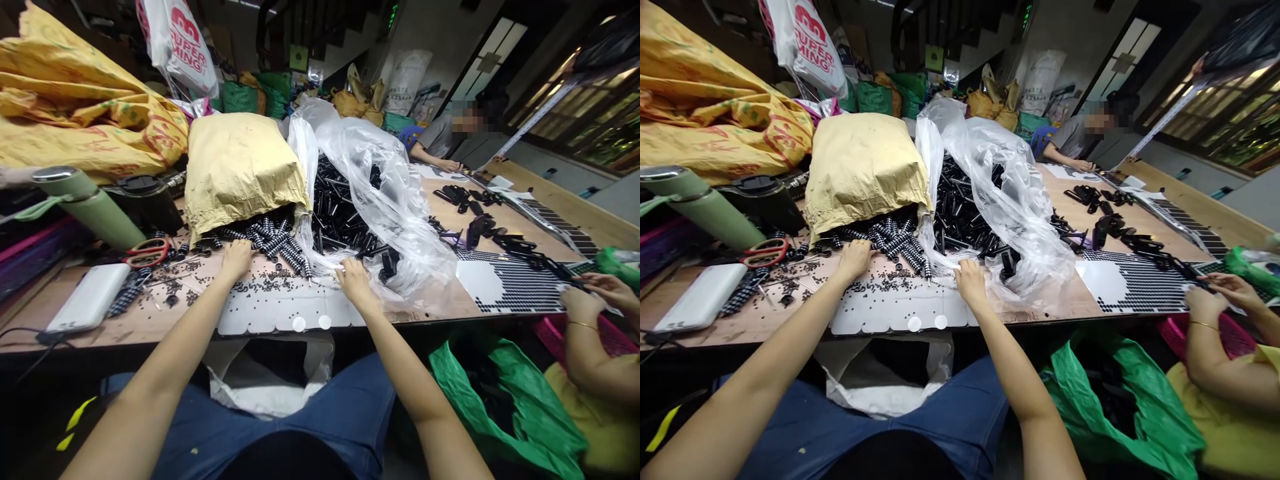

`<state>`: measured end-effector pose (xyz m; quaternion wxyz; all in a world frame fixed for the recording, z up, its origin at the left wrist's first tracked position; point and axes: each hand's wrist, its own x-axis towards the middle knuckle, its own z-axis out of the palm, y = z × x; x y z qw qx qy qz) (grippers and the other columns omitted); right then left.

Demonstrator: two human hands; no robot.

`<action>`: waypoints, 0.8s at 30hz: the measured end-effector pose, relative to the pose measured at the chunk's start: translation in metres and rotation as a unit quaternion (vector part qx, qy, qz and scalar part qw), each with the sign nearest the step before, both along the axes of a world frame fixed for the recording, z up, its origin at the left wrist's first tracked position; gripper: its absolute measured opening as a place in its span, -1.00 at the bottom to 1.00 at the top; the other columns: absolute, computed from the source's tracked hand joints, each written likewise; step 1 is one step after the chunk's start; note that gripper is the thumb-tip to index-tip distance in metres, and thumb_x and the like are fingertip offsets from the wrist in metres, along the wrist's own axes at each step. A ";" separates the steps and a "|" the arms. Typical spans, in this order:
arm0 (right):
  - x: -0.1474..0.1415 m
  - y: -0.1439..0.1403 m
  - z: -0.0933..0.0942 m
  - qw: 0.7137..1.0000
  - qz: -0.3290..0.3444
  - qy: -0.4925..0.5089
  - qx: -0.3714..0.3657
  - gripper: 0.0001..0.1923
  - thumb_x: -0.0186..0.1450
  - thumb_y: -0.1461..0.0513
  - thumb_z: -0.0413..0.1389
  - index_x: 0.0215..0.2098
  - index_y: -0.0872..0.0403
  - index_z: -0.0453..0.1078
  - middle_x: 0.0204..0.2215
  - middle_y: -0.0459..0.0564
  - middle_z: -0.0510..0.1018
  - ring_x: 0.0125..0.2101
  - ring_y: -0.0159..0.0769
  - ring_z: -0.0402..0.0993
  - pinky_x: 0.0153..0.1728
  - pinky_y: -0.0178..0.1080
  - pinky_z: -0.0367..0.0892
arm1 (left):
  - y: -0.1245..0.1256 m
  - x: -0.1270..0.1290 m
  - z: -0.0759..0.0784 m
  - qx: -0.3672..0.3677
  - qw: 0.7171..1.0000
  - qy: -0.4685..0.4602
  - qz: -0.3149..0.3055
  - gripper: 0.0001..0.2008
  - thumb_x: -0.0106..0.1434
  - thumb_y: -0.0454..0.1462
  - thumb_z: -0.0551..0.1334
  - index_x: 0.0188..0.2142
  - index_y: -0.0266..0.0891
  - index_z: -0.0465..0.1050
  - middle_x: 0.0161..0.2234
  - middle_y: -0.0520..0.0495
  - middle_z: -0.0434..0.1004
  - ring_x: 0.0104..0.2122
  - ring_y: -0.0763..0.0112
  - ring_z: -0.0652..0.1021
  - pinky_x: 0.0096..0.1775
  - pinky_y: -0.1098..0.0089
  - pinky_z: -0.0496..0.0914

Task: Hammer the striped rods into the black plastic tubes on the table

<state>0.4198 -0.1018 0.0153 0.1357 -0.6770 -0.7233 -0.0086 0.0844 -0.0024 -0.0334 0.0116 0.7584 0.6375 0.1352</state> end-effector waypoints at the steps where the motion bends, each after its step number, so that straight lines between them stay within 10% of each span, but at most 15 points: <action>1: -0.007 0.017 0.004 1.000 -0.015 -0.003 -0.006 -0.77 0.39 0.21 -0.06 -0.06 0.12 0.33 -0.06 0.15 0.42 -0.04 -0.12 0.24 -0.05 -0.17 0.17 | -0.005 0.003 0.001 0.019 0.999 -0.045 0.009 -0.73 0.33 -0.21 0.03 -0.12 -0.37 0.33 -0.09 -0.42 0.43 -0.03 -0.02 0.39 -0.02 0.08 0.23; 5: -0.032 0.073 0.012 0.997 -0.080 -0.001 -0.020 -0.69 0.41 0.17 -0.10 -0.05 0.22 0.32 -0.04 0.25 0.40 -0.01 -0.07 0.22 -0.07 -0.13 0.16 | -0.034 0.021 0.009 0.047 0.944 -0.323 0.048 -0.69 0.33 -0.12 0.03 -0.09 -0.30 0.28 -0.29 -0.21 0.48 -0.26 0.18 0.51 -0.17 0.23 0.35; 10: -0.049 0.083 0.017 0.996 -0.064 0.012 -0.058 -0.72 0.41 0.18 -0.07 -0.15 0.20 0.38 -0.12 0.23 0.49 -0.08 -0.11 0.32 -0.12 -0.16 0.18 | -0.079 0.047 0.024 -0.068 0.787 -0.611 0.043 -0.61 0.27 0.09 0.05 -0.29 -0.21 0.24 -0.62 0.09 0.33 -0.61 0.40 0.41 -0.48 0.40 0.33; 14: -0.043 0.051 0.040 0.998 0.009 0.006 -0.067 -0.74 0.43 0.19 -0.10 -0.10 0.12 0.37 -0.17 0.14 0.54 -0.11 -0.19 0.38 -0.06 -0.19 0.15 | -0.111 0.063 0.044 -0.031 0.836 -0.548 0.011 -0.65 0.22 0.03 0.17 -0.26 -0.21 0.33 -0.53 0.03 0.39 -0.51 0.38 0.45 -0.45 0.40 0.35; 18: -0.036 0.008 0.066 0.943 0.264 0.023 -0.200 -0.85 0.36 0.17 0.04 -0.24 0.02 0.44 -0.29 -0.05 0.57 -0.24 -0.28 0.46 -0.15 -0.27 0.24 | -0.128 0.084 0.054 0.010 0.895 -0.428 -0.126 -0.74 0.06 -0.12 0.34 -0.30 -0.21 0.46 -0.27 -0.11 0.51 -0.21 0.23 0.50 -0.19 0.32 0.39; 21: -0.043 -0.019 0.071 0.935 0.314 0.089 -0.141 -0.75 0.34 0.16 0.06 -0.04 0.03 0.38 -0.06 0.04 0.50 -0.05 -0.22 0.42 -0.03 -0.18 0.28 | -0.132 0.100 0.049 -0.121 0.850 -0.496 -0.131 -0.78 0.03 -0.14 0.35 -0.49 -0.25 0.42 -0.52 0.01 0.44 -0.48 0.38 0.47 -0.41 0.42 0.35; 24: -0.059 -0.040 0.060 0.967 0.231 0.108 -0.017 -0.14 0.10 0.03 0.28 0.26 0.06 0.07 0.27 0.23 0.12 0.23 0.03 0.10 0.16 0.05 0.13 | -0.137 0.108 0.046 -0.221 0.758 -0.613 -0.001 -0.67 -0.02 -0.09 0.38 -0.48 -0.26 0.34 -0.69 0.14 0.26 -0.72 0.57 0.26 -0.65 0.51 0.13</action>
